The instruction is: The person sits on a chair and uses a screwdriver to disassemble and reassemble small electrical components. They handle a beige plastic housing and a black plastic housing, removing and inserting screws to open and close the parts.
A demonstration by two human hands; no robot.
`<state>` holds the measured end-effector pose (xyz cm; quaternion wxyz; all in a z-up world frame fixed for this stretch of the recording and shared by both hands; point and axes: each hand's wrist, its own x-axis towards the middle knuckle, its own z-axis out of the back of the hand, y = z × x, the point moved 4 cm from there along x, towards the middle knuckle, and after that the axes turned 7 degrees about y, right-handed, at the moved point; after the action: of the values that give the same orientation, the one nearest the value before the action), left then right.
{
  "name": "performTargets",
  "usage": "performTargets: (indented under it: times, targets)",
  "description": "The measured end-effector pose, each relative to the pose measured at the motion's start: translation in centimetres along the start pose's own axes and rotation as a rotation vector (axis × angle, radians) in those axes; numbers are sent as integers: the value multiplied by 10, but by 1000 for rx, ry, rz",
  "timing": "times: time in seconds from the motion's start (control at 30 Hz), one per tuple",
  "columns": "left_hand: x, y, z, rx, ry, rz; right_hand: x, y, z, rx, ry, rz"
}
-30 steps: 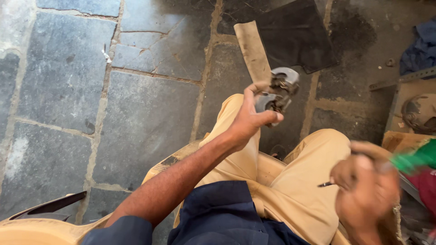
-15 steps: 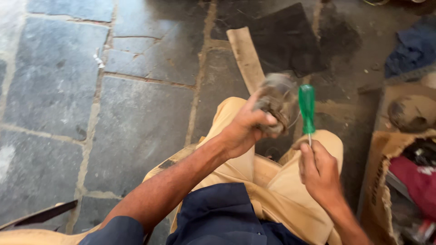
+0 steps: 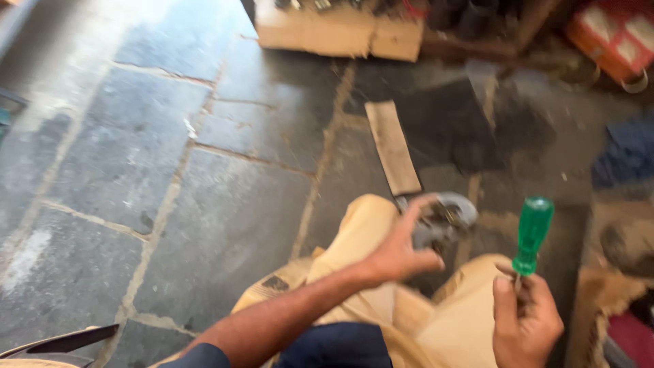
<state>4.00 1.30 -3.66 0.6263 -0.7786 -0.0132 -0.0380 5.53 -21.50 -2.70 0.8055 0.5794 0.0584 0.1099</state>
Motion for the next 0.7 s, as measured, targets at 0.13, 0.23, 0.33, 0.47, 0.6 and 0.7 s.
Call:
performTargets:
  times: [0.13, 0.23, 0.33, 0.47, 0.6, 0.7]
  targets:
    - [-15, -13, -13, 142, 133, 29, 6, -38, -5, -63, 0, -79]
    - [-18, -24, -17, 113, 201, 61, 7, -48, -9, -146, -40, -110]
    - [-16, -21, -16, 40, 194, 70, 11, -41, -5, -53, -47, -45]
    - [-13, -11, -21, -92, 222, 49, 7, -12, -3, -49, 12, -113]
    - [-19, -3, -23, -411, 272, 302, 4, 7, -7, 139, 43, -222]
    - [-19, -6, -22, -467, 332, 380, 7, 18, -7, 219, 70, -186]
